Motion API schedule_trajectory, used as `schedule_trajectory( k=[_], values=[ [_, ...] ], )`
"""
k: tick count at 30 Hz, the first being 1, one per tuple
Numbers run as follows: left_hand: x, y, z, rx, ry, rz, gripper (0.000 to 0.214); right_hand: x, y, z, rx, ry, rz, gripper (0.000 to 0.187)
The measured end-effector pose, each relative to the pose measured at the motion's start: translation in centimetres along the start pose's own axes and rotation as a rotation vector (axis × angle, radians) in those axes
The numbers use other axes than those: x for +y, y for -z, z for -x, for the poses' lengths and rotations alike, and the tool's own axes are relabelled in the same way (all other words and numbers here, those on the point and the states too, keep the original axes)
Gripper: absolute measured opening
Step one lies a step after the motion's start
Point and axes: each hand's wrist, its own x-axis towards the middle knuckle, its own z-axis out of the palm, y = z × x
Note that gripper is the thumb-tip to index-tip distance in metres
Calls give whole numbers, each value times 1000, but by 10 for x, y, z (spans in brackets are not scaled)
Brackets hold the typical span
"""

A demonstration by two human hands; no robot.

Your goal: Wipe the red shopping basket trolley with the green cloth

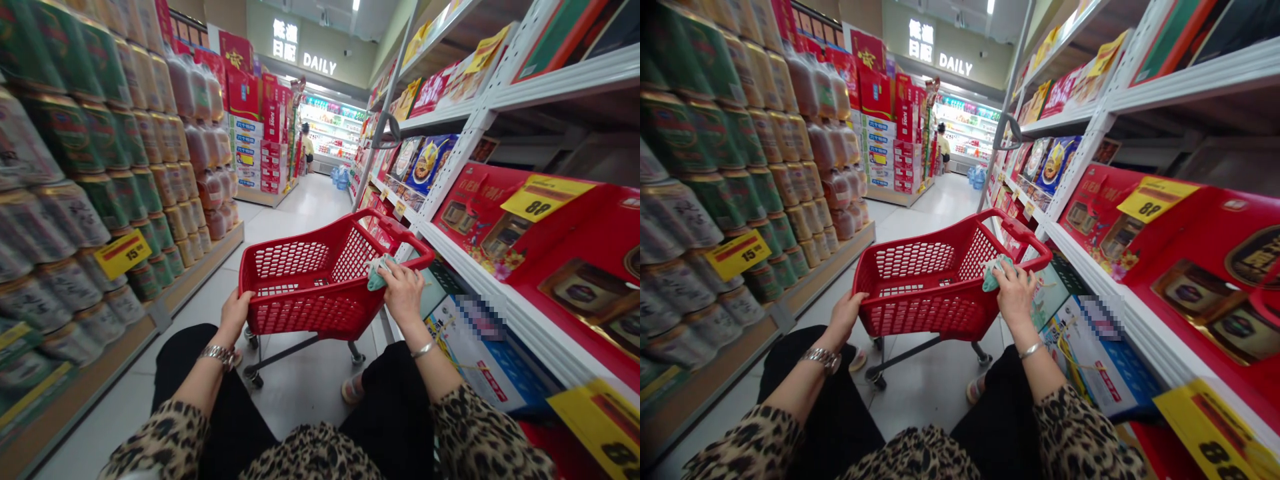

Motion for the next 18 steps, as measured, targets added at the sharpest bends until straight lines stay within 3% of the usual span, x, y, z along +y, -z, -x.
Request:
schedule_trajectory(
  k=[9, 18],
  values=[
    [-1, 1, -2, -11, -1, 2, 36, 66, 20, -31, -45, -107, 141, 45],
    [0, 3, -1, -21, 8, 9, 33, 114, 30, -71, -177, -251, 193, 55]
  ],
)
